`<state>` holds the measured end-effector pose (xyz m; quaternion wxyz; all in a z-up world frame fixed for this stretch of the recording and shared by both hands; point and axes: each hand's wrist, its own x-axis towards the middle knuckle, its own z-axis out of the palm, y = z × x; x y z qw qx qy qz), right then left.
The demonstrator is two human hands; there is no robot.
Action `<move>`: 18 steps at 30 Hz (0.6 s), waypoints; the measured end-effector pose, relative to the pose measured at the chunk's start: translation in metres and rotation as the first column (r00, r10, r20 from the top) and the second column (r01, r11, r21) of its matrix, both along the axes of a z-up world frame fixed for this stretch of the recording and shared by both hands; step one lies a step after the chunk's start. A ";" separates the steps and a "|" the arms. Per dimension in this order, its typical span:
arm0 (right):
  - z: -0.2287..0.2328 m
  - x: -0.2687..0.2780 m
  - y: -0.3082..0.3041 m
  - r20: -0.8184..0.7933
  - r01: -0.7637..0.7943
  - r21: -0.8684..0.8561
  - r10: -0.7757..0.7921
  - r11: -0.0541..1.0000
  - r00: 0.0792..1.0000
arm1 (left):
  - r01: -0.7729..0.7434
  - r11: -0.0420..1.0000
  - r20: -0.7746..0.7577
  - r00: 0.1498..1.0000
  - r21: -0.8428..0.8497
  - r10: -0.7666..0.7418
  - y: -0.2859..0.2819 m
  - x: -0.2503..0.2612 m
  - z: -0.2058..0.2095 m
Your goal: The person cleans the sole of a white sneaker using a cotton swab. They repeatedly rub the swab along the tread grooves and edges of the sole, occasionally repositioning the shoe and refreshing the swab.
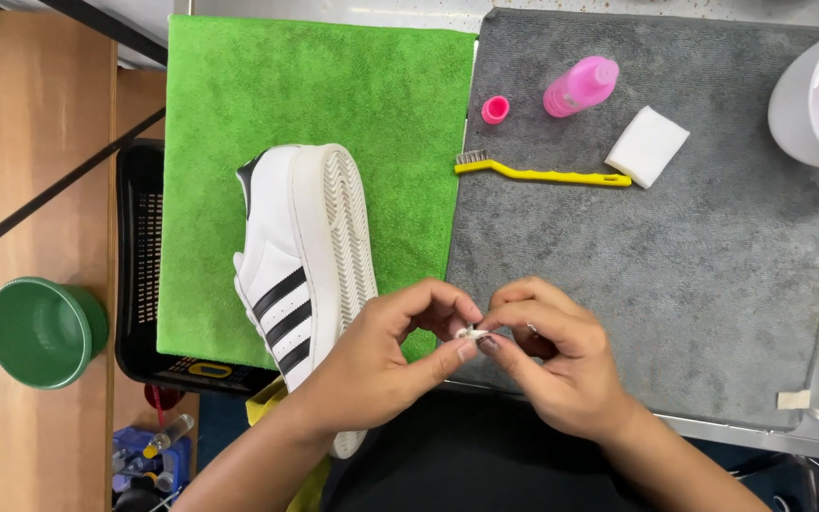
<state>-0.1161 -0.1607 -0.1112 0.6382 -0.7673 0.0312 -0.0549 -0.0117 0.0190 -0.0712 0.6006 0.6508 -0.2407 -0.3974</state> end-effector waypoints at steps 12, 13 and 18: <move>-0.010 -0.013 0.016 -0.074 0.057 -0.012 -0.057 0.998 0.996 | 0.002 0.998 0.004 1.000 0.061 -0.002 0.007 -0.001 -0.010; -0.010 -0.013 0.017 -0.072 0.057 -0.014 -0.058 0.998 0.996 | 0.003 0.998 0.006 1.000 0.059 -0.003 0.007 -0.002 -0.010; -0.012 -0.015 0.020 -0.140 0.083 0.143 -0.063 0.986 0.988 | -0.173 0.983 -0.037 0.984 0.052 0.175 0.009 -0.008 -0.011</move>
